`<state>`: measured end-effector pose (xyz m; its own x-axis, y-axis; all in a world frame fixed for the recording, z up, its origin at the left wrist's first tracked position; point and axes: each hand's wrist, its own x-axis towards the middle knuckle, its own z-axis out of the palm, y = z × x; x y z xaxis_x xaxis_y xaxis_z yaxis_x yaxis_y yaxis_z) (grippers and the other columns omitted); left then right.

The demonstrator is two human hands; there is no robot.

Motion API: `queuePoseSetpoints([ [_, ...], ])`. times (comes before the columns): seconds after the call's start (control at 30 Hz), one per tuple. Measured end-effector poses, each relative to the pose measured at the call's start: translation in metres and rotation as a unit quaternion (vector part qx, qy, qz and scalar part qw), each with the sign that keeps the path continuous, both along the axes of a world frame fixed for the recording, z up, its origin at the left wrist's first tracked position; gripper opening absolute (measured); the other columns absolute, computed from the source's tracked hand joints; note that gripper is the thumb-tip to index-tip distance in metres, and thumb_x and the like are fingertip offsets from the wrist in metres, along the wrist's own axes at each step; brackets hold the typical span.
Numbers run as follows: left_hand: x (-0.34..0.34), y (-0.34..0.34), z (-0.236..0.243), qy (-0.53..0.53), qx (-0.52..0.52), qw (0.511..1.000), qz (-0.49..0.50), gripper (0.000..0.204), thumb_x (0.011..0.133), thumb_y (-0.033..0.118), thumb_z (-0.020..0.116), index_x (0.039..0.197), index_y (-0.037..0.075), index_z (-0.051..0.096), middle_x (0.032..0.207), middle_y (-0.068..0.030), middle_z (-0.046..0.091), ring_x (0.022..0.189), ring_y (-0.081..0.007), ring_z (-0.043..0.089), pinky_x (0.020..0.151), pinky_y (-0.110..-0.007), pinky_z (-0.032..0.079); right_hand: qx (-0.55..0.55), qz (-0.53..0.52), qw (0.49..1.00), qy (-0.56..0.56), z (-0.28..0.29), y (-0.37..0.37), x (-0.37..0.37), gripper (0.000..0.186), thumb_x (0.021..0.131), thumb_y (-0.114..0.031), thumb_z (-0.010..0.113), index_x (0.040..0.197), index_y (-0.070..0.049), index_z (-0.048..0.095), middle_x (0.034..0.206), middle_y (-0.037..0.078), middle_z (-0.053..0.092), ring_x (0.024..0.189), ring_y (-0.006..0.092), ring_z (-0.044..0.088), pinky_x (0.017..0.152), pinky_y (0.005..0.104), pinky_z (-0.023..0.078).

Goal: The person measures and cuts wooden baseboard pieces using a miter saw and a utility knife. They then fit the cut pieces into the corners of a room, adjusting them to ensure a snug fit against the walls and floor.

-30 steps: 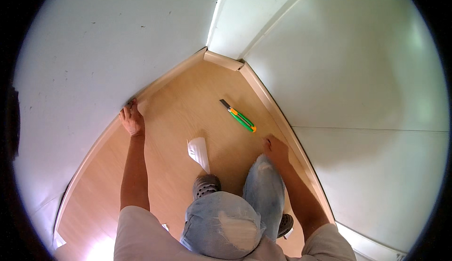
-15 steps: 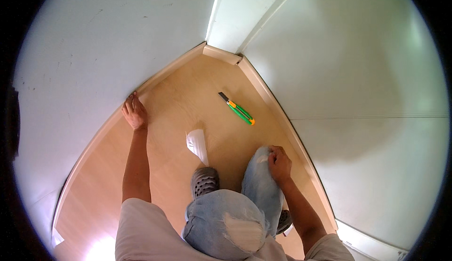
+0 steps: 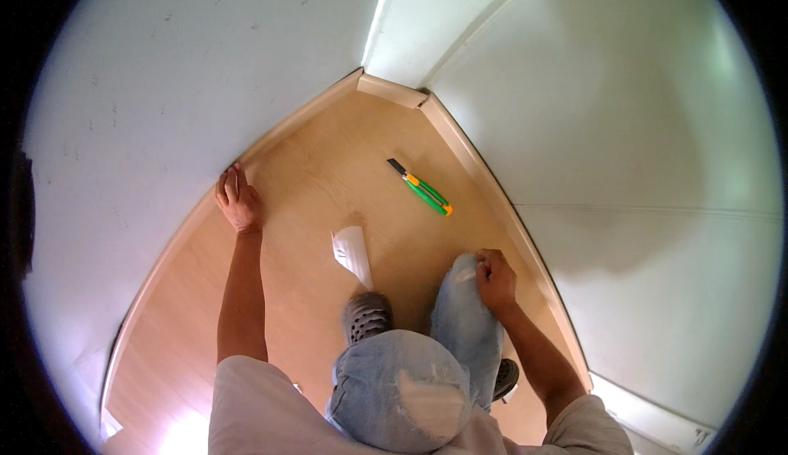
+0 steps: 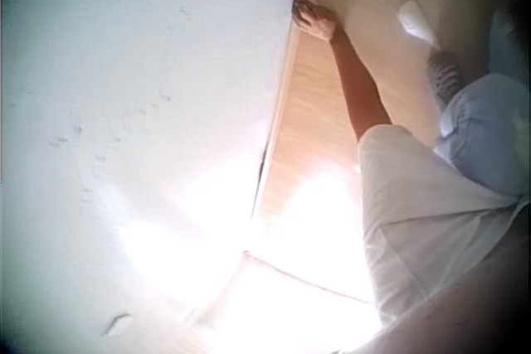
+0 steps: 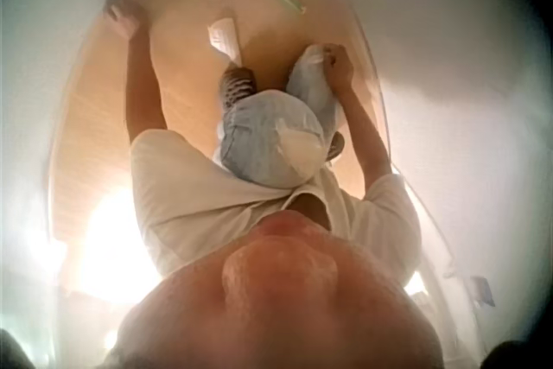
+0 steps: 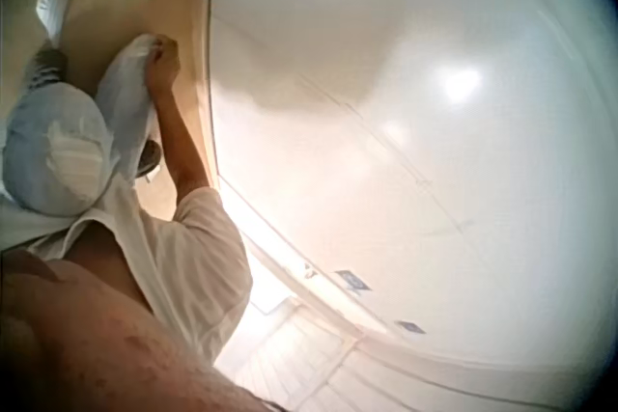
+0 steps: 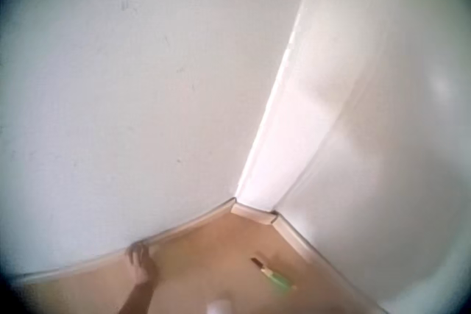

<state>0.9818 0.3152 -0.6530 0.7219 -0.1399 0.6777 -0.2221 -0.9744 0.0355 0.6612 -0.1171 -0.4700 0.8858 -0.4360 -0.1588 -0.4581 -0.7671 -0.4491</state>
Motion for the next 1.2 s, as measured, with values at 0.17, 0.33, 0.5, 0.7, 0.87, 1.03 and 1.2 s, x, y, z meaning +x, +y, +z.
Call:
queuePoseSetpoints([
  [0.17,-0.001,-0.006,0.006,0.008,-0.012,1.000,-0.015,0.051,0.083,0.001,0.056,0.134,0.006,0.061,0.129,-0.0074,0.054,0.122,-0.0277,0.051,0.103,-0.045,0.045,-0.004,-0.018,1.000,0.016,0.003,-0.007,-0.002,0.022,0.088,-0.006,0.061,0.109,-0.009,0.064,0.101,0.010,0.066,0.081,0.0259,0.064,0.074,0.0382,0.052],
  [0.33,-0.001,-0.012,0.014,0.007,0.004,1.000,-0.011,0.051,0.084,0.000,0.054,0.134,0.005,0.061,0.131,-0.0079,0.053,0.122,-0.0288,0.051,0.103,-0.046,0.045,0.029,-0.052,0.998,0.011,0.007,-0.003,-0.003,0.019,0.089,-0.007,0.061,0.108,-0.008,0.065,0.101,0.011,0.066,0.083,0.0255,0.065,0.075,0.0368,0.053],
  [0.5,-0.005,-0.017,0.022,0.005,0.018,1.000,-0.013,0.050,0.086,0.002,0.051,0.135,0.005,0.059,0.131,-0.0083,0.052,0.122,-0.0295,0.051,0.104,-0.047,0.044,0.032,-0.061,0.998,-0.010,0.007,-0.001,-0.004,0.019,0.088,-0.006,0.060,0.106,-0.008,0.066,0.100,0.010,0.067,0.080,0.0253,0.066,0.074,0.0359,0.054],
  [0.7,-0.007,-0.010,0.019,0.036,0.016,0.997,-0.068,0.050,0.085,0.004,0.053,0.135,0.005,0.059,0.135,-0.0065,0.050,0.124,-0.0289,0.048,0.108,-0.047,0.042,0.026,-0.046,0.998,-0.021,0.004,-0.002,-0.003,0.023,0.086,-0.003,0.060,0.107,-0.009,0.067,0.102,0.009,0.068,0.082,0.0249,0.067,0.075,0.0344,0.055],
  [0.87,-0.001,-0.010,0.014,0.029,0.022,0.997,-0.072,0.051,0.083,0.003,0.054,0.134,0.004,0.060,0.134,-0.0047,0.050,0.125,-0.0272,0.048,0.109,-0.046,0.042,0.028,-0.046,0.998,-0.025,0.004,-0.003,0.000,0.021,0.087,-0.002,0.059,0.106,-0.009,0.066,0.095,0.007,0.067,0.075,0.0202,0.062,0.070,0.0322,0.052],
  [1.03,-0.001,-0.012,0.012,0.024,0.025,0.997,-0.066,0.051,0.083,0.001,0.054,0.133,0.003,0.061,0.134,-0.0055,0.050,0.126,-0.0281,0.048,0.109,-0.046,0.042,0.036,-0.040,0.999,-0.010,0.006,-0.006,0.001,0.023,0.087,-0.001,0.059,0.108,-0.009,0.066,0.103,0.010,0.067,0.091,0.0277,0.067,0.078,0.0363,0.054],
  [1.2,-0.003,-0.012,0.010,0.030,0.028,0.997,-0.062,0.052,0.083,0.001,0.053,0.134,0.004,0.060,0.133,-0.0075,0.051,0.126,-0.0293,0.048,0.108,-0.047,0.043,0.048,-0.043,0.998,-0.018,0.005,-0.009,-0.001,0.024,0.086,-0.001,0.059,0.108,-0.008,0.065,0.103,0.010,0.067,0.091,0.0280,0.067,0.079,0.0366,0.054],
])
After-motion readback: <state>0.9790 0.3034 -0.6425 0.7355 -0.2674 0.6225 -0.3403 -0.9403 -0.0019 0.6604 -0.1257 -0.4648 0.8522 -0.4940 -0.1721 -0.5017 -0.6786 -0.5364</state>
